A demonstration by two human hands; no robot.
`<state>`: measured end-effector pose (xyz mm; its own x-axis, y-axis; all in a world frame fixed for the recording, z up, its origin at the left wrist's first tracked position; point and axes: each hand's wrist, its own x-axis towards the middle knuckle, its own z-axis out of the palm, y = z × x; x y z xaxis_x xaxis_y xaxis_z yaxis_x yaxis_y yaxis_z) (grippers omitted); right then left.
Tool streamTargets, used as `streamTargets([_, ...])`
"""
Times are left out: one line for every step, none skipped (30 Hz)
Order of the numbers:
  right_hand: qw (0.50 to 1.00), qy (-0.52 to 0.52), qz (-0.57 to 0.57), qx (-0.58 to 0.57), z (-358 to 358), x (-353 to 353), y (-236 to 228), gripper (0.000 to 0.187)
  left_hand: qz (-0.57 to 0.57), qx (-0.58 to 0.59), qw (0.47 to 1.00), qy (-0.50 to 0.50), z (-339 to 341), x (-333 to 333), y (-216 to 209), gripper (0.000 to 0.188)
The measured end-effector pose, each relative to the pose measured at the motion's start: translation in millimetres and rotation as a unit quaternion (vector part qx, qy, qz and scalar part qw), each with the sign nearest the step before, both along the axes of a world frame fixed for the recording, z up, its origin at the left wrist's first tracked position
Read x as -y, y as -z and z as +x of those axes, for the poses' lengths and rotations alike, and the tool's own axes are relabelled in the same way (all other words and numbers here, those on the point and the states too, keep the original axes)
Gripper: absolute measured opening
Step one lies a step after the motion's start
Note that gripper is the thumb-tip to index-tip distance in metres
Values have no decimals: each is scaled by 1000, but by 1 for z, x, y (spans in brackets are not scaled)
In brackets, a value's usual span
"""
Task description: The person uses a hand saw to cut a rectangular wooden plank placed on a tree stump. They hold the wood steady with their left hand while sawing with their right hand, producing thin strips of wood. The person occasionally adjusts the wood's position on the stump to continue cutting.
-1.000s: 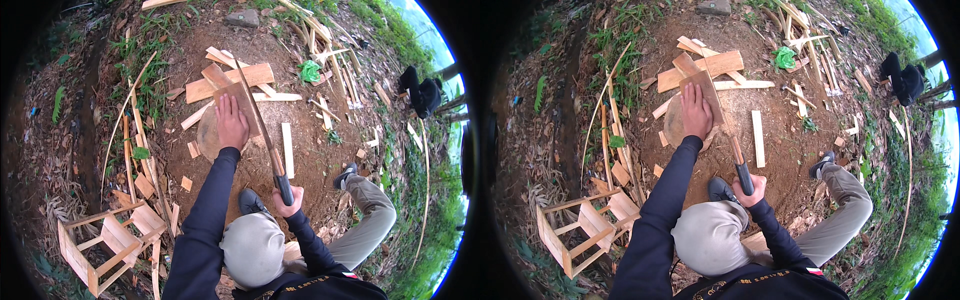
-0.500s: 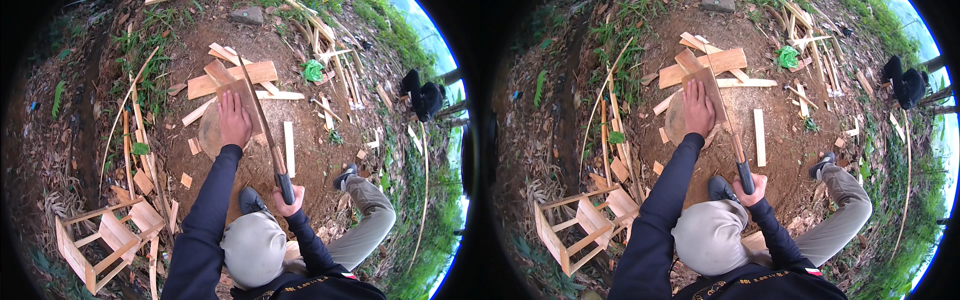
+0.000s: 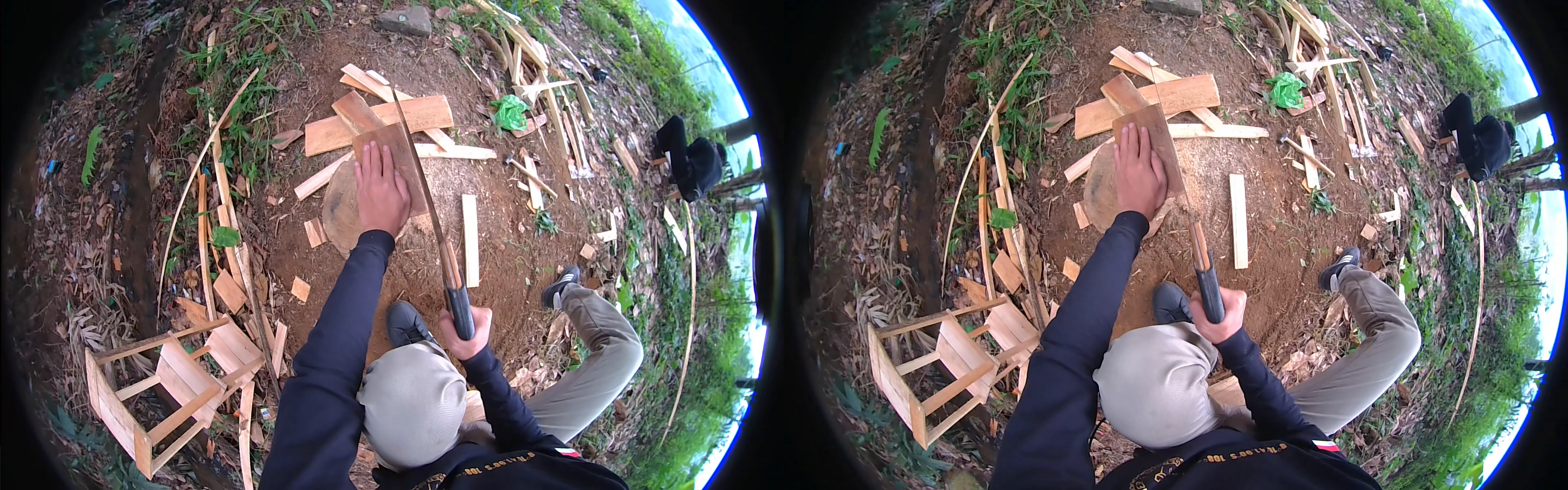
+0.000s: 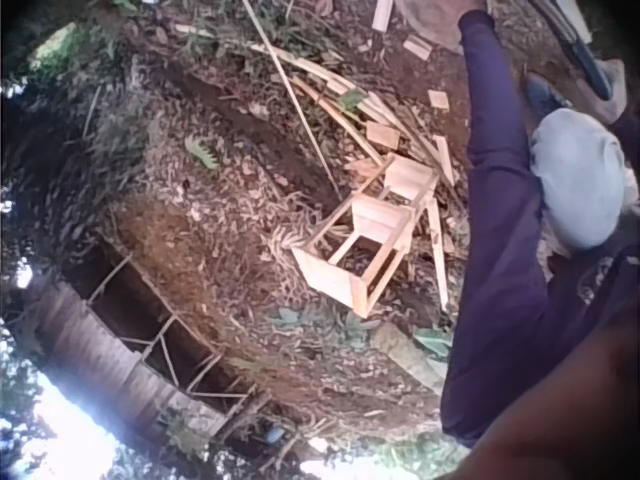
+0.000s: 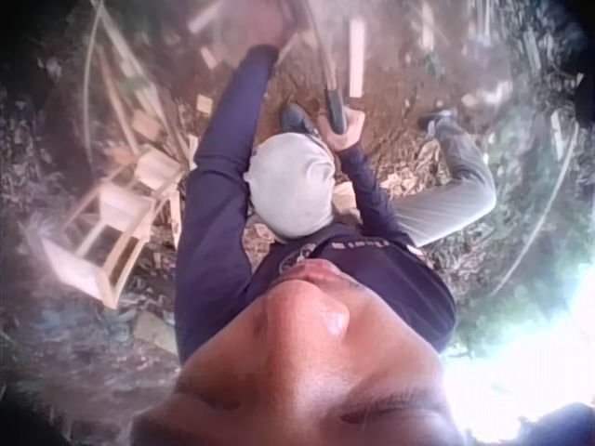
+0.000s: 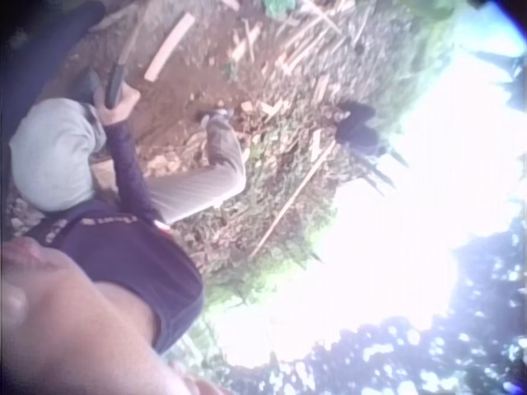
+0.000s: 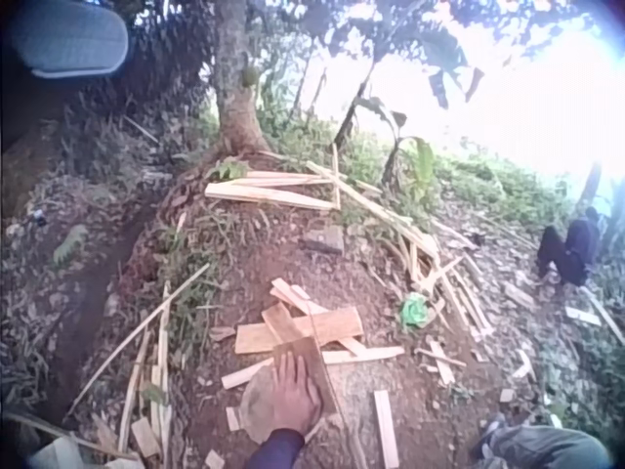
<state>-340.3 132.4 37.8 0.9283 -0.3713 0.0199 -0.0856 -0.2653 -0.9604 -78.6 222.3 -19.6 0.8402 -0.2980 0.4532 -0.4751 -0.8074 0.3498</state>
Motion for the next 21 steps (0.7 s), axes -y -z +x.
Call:
streamTargets([1000, -3, -20, 12, -2, -1, 1, 8, -1, -1, 1000, -1, 0, 1, -1, 52])
streamTargets([1000, -1, -18, 8, -2, -2, 0, 9, -1, -3, 1000, -2, -1, 1, -1, 52])
streamTargets([1000, 0, -16, 4, 0, -3, -2, 9, -1, -5, 1000, -2, -2, 1, -1, 52])
streamTargets([1000, 2, -14, 0, 2, -4, -3, 9, 4, 5, 1000, -4, 1, 0, -1, 51])
streamTargets([1000, -6, -17, 4, 3, -3, -3, 9, 8, 11, 1000, -5, 2, 0, -1, 50])
streamTargets([1000, -5, -17, -5, 0, -3, -3, 9, 11, 17, 1000, -7, 1, 0, 0, 50])
streamTargets([1000, -3, -18, -14, -5, -2, -2, 9, 11, 9, 1000, -8, -3, 0, 1, 50])
streamTargets([1000, -2, -19, -17, -6, -3, -3, 9, 10, 7, 1000, -9, -3, -1, 0, 51])
streamTargets([1000, -4, -24, 3, -11, -2, -6, 10, 8, 7, 1000, -10, 0, -1, -2, 51])
streamTargets([999, -17, -50, -5, -19, 1, -7, 10, 5, 9, 1000, -9, 2, 0, -4, 51])
streamTargets([999, -21, -49, 1, -22, 3, -5, 10, 4, 7, 1000, -7, -1, 1, -3, 51])
streamTargets([998, -26, -48, 8, -23, 3, -2, 10, 3, 4, 1000, -5, -2, 1, -2, 51])
streamTargets([999, -21, -33, 1, -19, 4, 2, 10, 6, 10, 1000, -8, 0, 1, -1, 51])
streamTargets([1000, -16, -18, -9, -11, 3, 2, 10, 8, 13, 1000, -10, 2, 0, -1, 50])
streamTargets([1000, -16, -21, 2, -7, 3, 9, 10, 10, 15, 1000, -11, 1, 0, -1, 50])
streamTargets([1000, -17, -18, -8, -11, 3, 8, 10, 9, 9, 1000, -11, -2, 1, 0, 50])
streamTargets([1000, -20, -12, -13, -14, 0, 9, 10, 12, 7, 1000, -12, -2, -2, 1, 50])
streamTargets([1000, -22, -9, -15, -18, 0, 7, 10, 12, 8, 1000, -13, 0, -1, -1, 51])
streamTargets([999, -30, -25, 20, -29, 2, 11, 10, 9, 7, 1000, -10, 0, 0, -3, 51])
streamTargets([999, -26, -38, 1, -39, 2, 9, 10, 7, 6, 1000, -8, -2, 3, -2, 51])
streamTargets([999, -25, -39, 8, -38, 4, 11, 11, 4, 4, 1000, -5, -2, 4, -1, 51])
